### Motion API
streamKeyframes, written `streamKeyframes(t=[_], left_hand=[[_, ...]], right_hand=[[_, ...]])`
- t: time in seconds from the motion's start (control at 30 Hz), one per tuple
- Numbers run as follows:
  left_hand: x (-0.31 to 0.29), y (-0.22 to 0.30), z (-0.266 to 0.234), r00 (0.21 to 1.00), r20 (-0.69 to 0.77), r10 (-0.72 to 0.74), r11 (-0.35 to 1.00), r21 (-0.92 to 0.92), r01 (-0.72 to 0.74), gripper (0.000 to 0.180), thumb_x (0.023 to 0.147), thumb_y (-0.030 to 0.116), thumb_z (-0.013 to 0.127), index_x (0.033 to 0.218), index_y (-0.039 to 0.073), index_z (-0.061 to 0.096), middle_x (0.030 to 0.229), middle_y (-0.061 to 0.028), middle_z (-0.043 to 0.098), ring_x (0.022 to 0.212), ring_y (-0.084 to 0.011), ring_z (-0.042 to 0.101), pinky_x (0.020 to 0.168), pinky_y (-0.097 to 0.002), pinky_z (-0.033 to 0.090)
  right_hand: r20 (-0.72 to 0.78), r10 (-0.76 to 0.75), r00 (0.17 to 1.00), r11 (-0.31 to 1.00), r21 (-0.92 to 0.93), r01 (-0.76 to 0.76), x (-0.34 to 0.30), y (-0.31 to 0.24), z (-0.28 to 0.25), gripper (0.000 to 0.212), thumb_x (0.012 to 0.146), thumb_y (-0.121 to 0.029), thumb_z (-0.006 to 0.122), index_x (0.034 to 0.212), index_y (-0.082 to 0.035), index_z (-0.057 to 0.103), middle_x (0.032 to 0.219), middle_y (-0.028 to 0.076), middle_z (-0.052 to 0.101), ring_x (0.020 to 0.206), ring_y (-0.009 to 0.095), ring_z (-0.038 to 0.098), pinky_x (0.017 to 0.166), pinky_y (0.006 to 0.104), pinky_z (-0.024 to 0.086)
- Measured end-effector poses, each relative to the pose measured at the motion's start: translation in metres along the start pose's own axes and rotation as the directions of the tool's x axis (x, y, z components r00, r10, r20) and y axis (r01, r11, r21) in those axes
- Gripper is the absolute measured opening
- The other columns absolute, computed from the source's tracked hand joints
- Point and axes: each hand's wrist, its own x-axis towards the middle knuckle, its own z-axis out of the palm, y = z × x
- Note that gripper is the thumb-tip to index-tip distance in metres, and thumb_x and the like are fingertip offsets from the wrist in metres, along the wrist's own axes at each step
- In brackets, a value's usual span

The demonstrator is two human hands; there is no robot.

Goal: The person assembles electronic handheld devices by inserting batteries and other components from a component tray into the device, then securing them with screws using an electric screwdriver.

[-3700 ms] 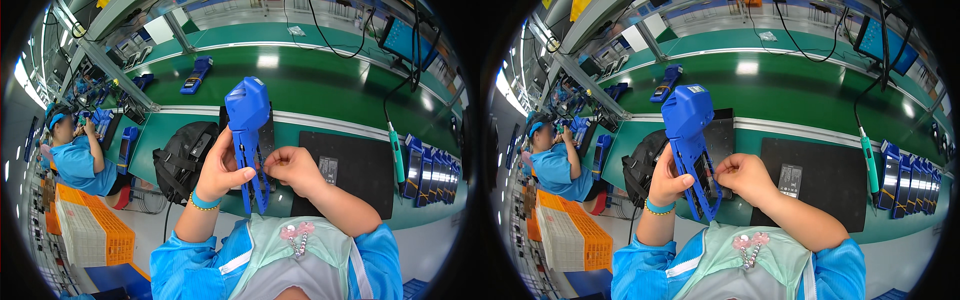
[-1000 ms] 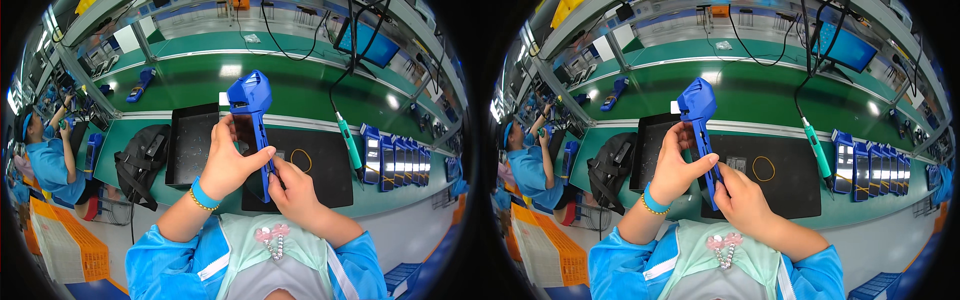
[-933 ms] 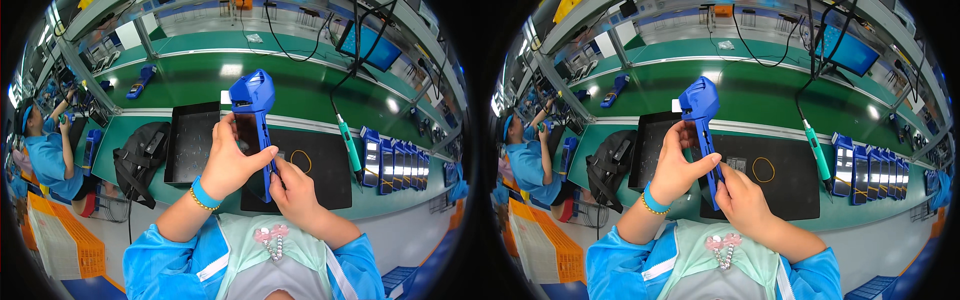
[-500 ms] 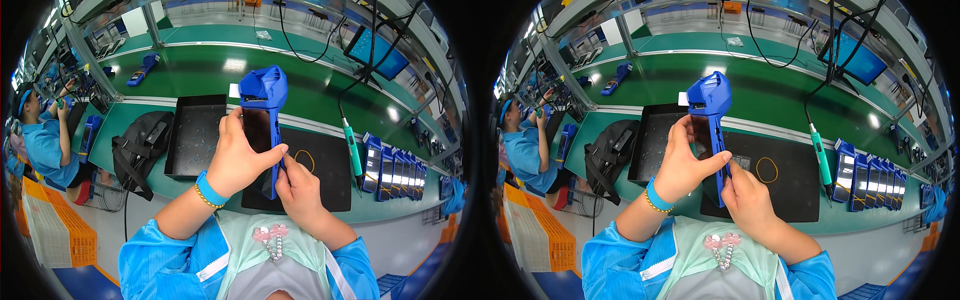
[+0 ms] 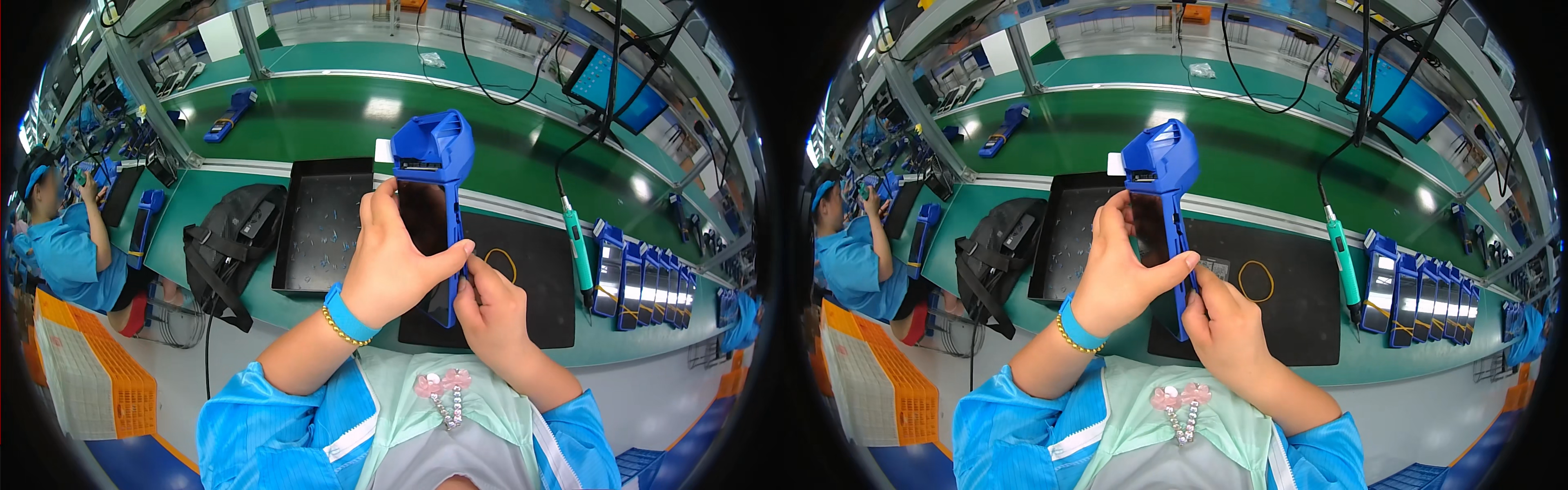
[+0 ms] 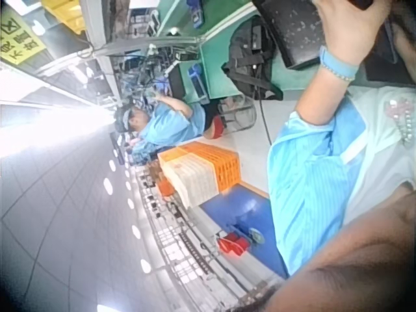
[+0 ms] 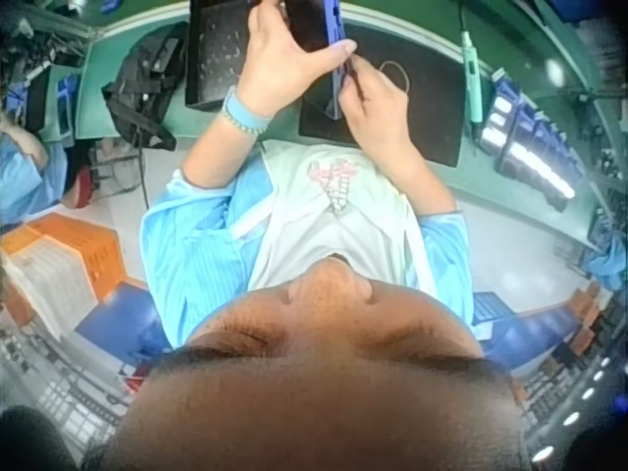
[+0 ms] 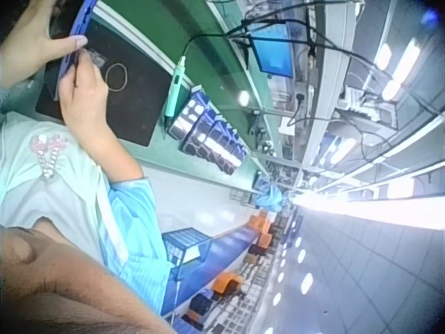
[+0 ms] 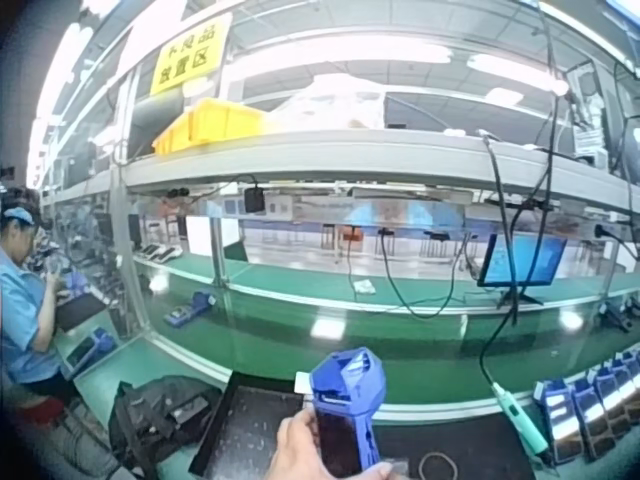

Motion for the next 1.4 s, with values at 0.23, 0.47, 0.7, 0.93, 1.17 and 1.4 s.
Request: streamKeyframes(t=[0.23,0.47,0.7,0.93,1.17,1.4], left_hand=[[0.002,-0.008,-0.016,0.998,-0.035,0.056,0.997,0.048,-0.054,0.105,0.071,0.034,0.088,0.141,-0.016,0.027,0.130,-0.0307,0.041,0.120,-0.0419,0.052,0.103,-0.0442,0.046],[0.010,-0.029,-0.046,0.998,0.056,-0.031,0.964,-0.262,0.044,0.093,0.074,0.024,0.086,0.144,-0.010,0.034,0.127,-0.0157,0.052,0.113,-0.0210,0.054,0.101,-0.0344,0.044],[0.010,-0.054,-0.082,0.963,0.232,-0.139,0.798,-0.549,0.248,0.086,0.078,0.017,0.083,0.144,-0.010,0.035,0.126,-0.0137,0.052,0.112,-0.0183,0.054,0.094,-0.0345,0.051],[0.010,-0.072,-0.107,0.963,0.218,-0.156,0.793,-0.554,0.254,0.085,0.080,0.012,0.080,0.146,-0.010,0.032,0.135,-0.0154,0.049,0.115,-0.0189,0.052,0.097,-0.0334,0.049],[0.013,-0.081,-0.117,0.966,0.190,-0.173,0.808,-0.533,0.250,0.085,0.080,0.011,0.080,0.146,-0.011,0.031,0.134,-0.0154,0.050,0.116,-0.0190,0.052,0.094,-0.0323,0.051],[0.016,-0.095,-0.122,0.951,0.200,-0.237,0.738,-0.599,0.310,0.080,0.082,0.011,0.078,0.145,-0.010,0.032,0.124,-0.0121,0.053,0.103,-0.0144,0.058,0.078,-0.0286,0.057]], right_hand=[[0.049,0.018,0.999,0.997,0.071,-0.021,0.009,-0.008,0.009,0.035,0.091,-0.002,0.062,0.125,0.004,0.060,0.087,0.018,0.067,0.071,0.028,0.070,0.063,0.0354,0.055],[0.243,0.039,0.969,0.905,0.404,-0.138,0.026,-0.014,0.013,0.027,0.097,-0.004,0.059,0.122,0.004,0.064,0.098,0.014,0.073,0.086,0.018,0.073,0.078,0.0301,0.056],[0.501,0.137,0.855,0.542,0.684,-0.488,0.044,-0.024,0.036,0.019,0.098,-0.007,0.061,0.111,0.006,0.067,0.096,0.010,0.073,0.087,0.014,0.070,0.081,0.0286,0.058],[0.655,0.135,0.743,0.468,0.619,-0.631,0.062,-0.032,0.058,0.015,0.097,-0.007,0.064,0.107,0.004,0.065,0.097,0.009,0.071,0.087,0.012,0.069,0.080,0.0271,0.057],[0.604,0.124,0.787,0.590,0.593,-0.547,0.071,-0.038,0.076,0.011,0.096,-0.006,0.065,0.101,0.003,0.066,0.089,0.006,0.071,0.082,0.010,0.069,0.072,0.0270,0.058],[0.111,-0.383,0.917,0.892,0.303,0.336,0.073,-0.028,0.100,0.007,0.090,0.003,0.063,0.097,0.002,0.063,0.083,0.014,0.069,0.077,0.026,0.072,0.068,0.0326,0.059]])
